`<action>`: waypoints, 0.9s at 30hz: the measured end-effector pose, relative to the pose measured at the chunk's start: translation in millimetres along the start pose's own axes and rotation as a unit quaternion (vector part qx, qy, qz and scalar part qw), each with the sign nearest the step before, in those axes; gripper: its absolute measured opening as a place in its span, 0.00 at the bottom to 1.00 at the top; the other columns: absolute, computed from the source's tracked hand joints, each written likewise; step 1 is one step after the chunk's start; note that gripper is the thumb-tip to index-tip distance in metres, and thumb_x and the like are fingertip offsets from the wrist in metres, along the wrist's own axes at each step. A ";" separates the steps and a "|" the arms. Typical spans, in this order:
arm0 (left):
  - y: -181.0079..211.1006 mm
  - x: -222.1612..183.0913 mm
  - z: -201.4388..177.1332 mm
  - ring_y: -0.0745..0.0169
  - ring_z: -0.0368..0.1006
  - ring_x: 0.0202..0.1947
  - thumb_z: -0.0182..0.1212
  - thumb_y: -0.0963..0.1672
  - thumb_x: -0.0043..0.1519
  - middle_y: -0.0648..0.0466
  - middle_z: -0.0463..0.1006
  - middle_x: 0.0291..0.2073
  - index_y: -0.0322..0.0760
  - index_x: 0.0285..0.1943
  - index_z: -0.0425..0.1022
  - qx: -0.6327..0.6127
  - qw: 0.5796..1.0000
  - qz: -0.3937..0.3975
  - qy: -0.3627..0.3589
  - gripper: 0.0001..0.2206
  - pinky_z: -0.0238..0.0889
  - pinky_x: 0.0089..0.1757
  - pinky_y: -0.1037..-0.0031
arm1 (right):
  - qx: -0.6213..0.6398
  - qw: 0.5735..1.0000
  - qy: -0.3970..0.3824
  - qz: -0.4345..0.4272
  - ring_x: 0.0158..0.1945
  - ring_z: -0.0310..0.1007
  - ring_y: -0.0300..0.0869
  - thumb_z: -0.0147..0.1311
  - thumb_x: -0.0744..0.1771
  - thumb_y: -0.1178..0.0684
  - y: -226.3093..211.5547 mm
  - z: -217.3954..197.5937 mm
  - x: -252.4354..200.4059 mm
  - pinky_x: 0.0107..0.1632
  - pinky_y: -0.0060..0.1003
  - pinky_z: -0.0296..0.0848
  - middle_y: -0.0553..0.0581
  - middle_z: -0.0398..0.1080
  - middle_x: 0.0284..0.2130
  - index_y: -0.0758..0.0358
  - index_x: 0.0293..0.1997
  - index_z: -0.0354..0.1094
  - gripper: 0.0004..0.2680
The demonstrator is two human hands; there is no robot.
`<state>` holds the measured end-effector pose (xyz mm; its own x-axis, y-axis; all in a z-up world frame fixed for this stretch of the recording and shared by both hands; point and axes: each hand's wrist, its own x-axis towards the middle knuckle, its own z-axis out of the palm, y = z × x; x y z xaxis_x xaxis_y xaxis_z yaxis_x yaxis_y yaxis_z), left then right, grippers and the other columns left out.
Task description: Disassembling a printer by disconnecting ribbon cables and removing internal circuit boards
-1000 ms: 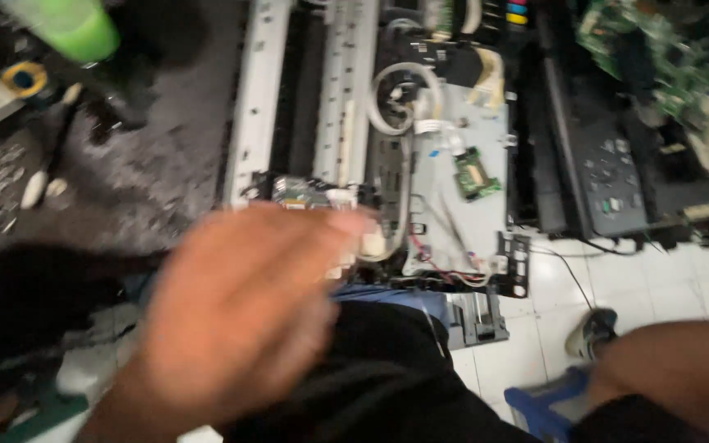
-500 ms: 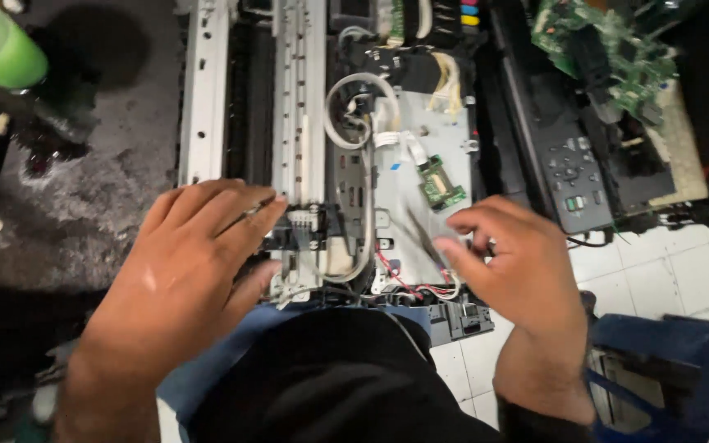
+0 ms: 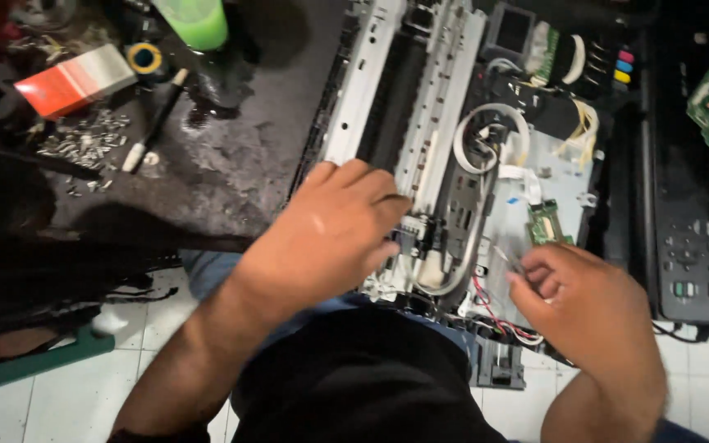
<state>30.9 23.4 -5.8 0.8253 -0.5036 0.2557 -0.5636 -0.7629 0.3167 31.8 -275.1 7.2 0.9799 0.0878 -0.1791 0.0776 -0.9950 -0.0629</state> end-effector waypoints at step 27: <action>19.5 14.5 14.9 0.53 0.66 0.42 0.63 0.38 0.53 0.56 0.76 0.40 0.50 0.35 0.82 0.129 0.990 -0.007 -0.054 0.09 0.57 0.46 0.61 | 0.352 0.925 0.082 -0.119 0.23 0.66 0.36 0.59 0.61 0.66 54.5 29.1 -24.9 0.27 0.26 0.65 0.57 0.76 0.31 0.70 0.48 0.74 0.12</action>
<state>32.4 -4.8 -9.5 0.8398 -0.5218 0.1498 -0.5357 -0.8413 0.0728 6.3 -330.2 -20.3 0.9695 0.2345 0.0708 0.2130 -0.6648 -0.7160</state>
